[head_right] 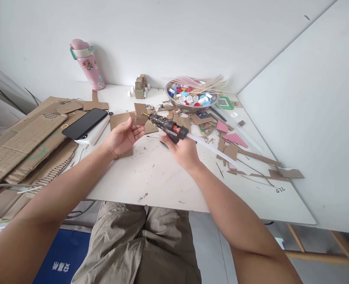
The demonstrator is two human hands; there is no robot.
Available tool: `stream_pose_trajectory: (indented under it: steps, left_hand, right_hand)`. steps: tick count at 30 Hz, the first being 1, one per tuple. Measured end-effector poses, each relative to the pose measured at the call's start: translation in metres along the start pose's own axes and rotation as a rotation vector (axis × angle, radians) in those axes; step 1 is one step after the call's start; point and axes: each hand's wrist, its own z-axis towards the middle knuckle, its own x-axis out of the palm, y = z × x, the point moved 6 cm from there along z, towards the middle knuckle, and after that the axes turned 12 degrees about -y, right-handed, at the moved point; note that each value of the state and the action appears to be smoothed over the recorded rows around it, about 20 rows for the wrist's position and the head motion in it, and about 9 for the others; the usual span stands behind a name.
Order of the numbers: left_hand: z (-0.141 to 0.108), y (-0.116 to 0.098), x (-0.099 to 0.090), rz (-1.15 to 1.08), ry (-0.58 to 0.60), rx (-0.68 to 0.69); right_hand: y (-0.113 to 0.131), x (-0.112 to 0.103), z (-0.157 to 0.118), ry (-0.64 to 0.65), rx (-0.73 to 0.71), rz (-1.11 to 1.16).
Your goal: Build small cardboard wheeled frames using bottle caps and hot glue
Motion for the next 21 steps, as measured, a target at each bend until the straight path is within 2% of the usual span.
stream_pose_trajectory:
  steps: [8,21]
  left_hand:
    - [0.002,0.002,-0.002,0.002,-0.010,-0.041]
    - [0.003,0.001,-0.003,0.052,0.038,-0.026]
  right_hand:
    - [0.005,0.000,-0.001,-0.023,-0.050,0.008]
    - [0.006,0.000,0.001,0.007,0.029,0.042]
